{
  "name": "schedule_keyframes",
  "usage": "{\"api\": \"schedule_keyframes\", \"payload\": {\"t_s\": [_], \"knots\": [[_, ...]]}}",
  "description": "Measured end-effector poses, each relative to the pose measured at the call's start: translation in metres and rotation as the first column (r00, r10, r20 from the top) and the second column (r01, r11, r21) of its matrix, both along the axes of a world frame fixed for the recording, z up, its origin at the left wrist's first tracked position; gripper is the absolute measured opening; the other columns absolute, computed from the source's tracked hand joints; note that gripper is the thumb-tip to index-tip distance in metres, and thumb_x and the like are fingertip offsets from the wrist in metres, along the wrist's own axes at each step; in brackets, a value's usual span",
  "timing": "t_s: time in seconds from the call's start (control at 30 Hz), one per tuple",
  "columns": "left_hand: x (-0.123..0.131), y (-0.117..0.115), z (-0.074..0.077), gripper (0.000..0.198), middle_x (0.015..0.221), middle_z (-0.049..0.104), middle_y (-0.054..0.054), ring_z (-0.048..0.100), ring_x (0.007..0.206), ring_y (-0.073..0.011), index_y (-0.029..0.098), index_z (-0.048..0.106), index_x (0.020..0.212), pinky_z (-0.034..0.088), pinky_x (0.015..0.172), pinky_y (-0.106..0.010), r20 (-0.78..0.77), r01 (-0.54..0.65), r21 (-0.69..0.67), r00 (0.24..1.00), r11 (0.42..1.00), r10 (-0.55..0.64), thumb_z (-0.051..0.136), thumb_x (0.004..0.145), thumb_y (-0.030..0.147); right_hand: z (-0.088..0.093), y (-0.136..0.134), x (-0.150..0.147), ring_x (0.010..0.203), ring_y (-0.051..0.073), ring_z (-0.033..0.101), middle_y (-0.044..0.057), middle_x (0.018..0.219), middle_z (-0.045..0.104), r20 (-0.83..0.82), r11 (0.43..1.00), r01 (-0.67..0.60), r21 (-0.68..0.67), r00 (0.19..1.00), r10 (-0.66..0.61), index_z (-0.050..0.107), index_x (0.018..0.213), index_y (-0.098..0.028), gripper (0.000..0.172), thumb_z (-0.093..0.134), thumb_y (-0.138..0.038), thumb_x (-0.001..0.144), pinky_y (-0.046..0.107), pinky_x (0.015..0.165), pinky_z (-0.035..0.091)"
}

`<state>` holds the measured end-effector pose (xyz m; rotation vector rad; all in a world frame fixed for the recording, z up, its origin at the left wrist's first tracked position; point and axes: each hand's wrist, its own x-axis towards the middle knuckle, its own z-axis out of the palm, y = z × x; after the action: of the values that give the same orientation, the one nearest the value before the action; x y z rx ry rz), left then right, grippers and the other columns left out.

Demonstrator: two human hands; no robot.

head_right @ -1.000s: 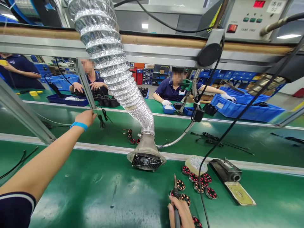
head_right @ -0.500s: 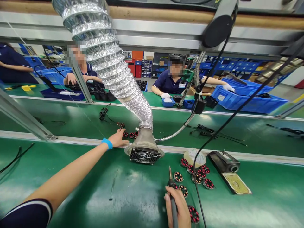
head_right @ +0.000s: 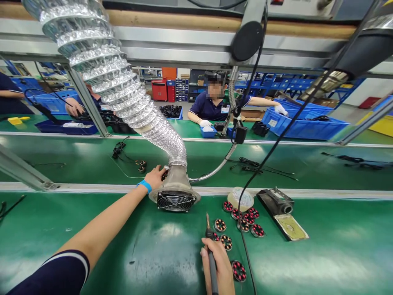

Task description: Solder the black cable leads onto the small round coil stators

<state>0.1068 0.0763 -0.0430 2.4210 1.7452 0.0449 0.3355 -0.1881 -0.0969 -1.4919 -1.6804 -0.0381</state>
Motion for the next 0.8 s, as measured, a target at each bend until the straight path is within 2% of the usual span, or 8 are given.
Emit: {"api": "schedule_keyframes", "payload": {"t_s": [0.1,0.23,0.37,0.47,0.57,0.67,0.73,0.8], "knots": [[0.001,0.007,0.004,0.048,0.133,0.051,-0.012,0.054,0.115,-0.0260,0.019,0.049,0.131,0.048,0.095,-0.049,-0.043,0.009,-0.016,0.999,1.000,-0.010,0.053,0.091,0.044,0.004,0.001,-0.003,0.076,0.018,0.070,0.005,0.085,0.072,-0.090,1.000,0.012,0.028,0.996,-0.009,0.065,0.103,-0.022,0.018,0.052,-0.030,0.093,0.027,0.069,0.059],[0.002,0.009,0.006,0.048,0.129,0.054,-0.012,0.058,0.108,-0.0242,0.018,0.048,0.132,0.051,0.091,-0.047,-0.091,-0.024,-0.033,0.996,0.999,0.020,0.052,0.092,0.045,0.018,0.002,-0.009,0.071,0.015,0.068,0.003,0.081,0.070,-0.129,0.999,-0.019,0.038,0.991,0.024,0.063,0.102,-0.022,0.015,0.054,-0.020,0.090,0.024,0.066,0.058],[0.002,0.003,0.010,0.050,0.127,0.056,-0.013,0.061,0.102,-0.0238,0.018,0.046,0.135,0.050,0.089,-0.046,-0.095,-0.060,-0.017,0.994,0.998,0.058,0.047,0.093,0.046,0.034,0.003,-0.013,0.069,0.015,0.066,0.003,0.078,0.069,-0.112,0.985,-0.023,0.169,0.993,0.043,0.062,0.101,-0.022,0.018,0.052,-0.013,0.088,0.026,0.065,0.057],[-0.004,-0.002,0.020,0.051,0.124,0.057,-0.018,0.064,0.100,-0.0271,0.017,0.046,0.136,0.050,0.086,-0.043,-0.065,-0.132,0.030,0.989,0.991,0.134,0.038,0.094,0.044,0.040,0.003,-0.012,0.064,0.015,0.062,0.002,0.075,0.068,-0.121,0.972,-0.035,0.231,0.991,0.065,0.061,0.101,-0.021,0.022,0.052,-0.009,0.086,0.027,0.060,0.055],[-0.023,-0.013,0.035,0.052,0.119,0.060,-0.019,0.062,0.107,-0.0306,0.014,0.045,0.135,0.049,0.088,-0.041,-0.015,-0.207,0.082,0.978,0.975,0.209,0.027,0.094,0.040,0.042,-0.002,-0.009,0.062,0.015,0.059,0.002,0.072,0.067,-0.130,0.966,-0.031,0.256,0.989,0.067,0.061,0.102,-0.021,0.022,0.052,-0.009,0.086,0.027,0.058,0.054],[-0.052,-0.044,0.044,0.056,0.118,0.060,-0.019,0.058,0.114,-0.0301,0.010,0.043,0.134,0.048,0.092,-0.039,0.015,-0.250,0.096,0.968,0.963,0.250,0.020,0.094,0.041,0.044,-0.009,-0.006,0.065,0.015,0.059,0.002,0.076,0.068,-0.162,0.969,-0.011,0.246,0.985,0.053,0.061,0.105,-0.021,0.024,0.052,-0.009,0.086,0.027,0.060,0.054],[-0.069,-0.080,0.041,0.057,0.113,0.061,-0.016,0.061,0.109,-0.0282,0.012,0.043,0.134,0.049,0.091,-0.036,0.002,-0.249,0.075,0.968,0.966,0.250,0.021,0.093,0.045,0.047,-0.014,-0.004,0.068,0.015,0.060,0.003,0.079,0.069,-0.192,0.974,-0.010,0.226,0.980,0.055,0.060,0.106,-0.021,0.026,0.053,-0.009,0.085,0.028,0.062,0.054],[-0.076,-0.126,0.033,0.059,0.111,0.060,-0.013,0.065,0.095,-0.0253,0.016,0.045,0.133,0.052,0.082,-0.033,-0.050,-0.159,0.004,0.986,0.987,0.159,0.024,0.092,0.052,0.051,-0.018,-0.004,0.070,0.015,0.060,0.003,0.082,0.069,-0.229,0.977,-0.013,0.212,0.971,0.062,0.060,0.108,-0.022,0.028,0.053,-0.008,0.085,0.028,0.064,0.053]]}}
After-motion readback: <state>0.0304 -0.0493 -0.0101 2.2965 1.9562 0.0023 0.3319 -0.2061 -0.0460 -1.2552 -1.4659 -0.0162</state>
